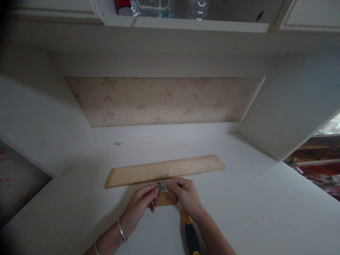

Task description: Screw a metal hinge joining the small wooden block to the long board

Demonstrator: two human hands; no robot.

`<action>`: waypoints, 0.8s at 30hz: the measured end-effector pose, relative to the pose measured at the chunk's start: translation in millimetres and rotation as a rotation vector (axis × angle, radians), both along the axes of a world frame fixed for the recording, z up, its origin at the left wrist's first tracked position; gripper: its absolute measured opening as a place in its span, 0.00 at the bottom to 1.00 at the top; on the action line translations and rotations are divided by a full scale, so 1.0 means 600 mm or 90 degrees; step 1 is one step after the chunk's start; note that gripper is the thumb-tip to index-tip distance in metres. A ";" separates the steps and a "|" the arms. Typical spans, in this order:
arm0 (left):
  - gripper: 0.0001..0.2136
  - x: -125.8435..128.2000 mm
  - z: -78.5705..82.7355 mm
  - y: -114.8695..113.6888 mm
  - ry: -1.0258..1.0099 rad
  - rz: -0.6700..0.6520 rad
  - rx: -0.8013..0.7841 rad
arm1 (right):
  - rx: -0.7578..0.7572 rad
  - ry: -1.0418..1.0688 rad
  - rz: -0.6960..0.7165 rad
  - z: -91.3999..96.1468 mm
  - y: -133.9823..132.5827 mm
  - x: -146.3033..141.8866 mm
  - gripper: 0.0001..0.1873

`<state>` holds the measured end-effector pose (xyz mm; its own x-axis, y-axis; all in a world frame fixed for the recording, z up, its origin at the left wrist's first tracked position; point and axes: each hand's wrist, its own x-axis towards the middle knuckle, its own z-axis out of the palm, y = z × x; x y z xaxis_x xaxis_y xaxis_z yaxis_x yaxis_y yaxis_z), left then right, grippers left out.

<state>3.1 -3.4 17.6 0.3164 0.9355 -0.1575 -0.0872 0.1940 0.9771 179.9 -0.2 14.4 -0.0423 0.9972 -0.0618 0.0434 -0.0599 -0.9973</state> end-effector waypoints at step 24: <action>0.20 0.009 -0.039 0.014 0.207 0.028 0.059 | 0.054 -0.231 0.032 -0.002 0.013 0.012 0.19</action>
<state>8.4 5.0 -5.9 0.2225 0.9621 -0.1579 0.2255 0.1068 0.9684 187.2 7.8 13.3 -0.0818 0.9966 0.0011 0.3952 0.0335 -0.9180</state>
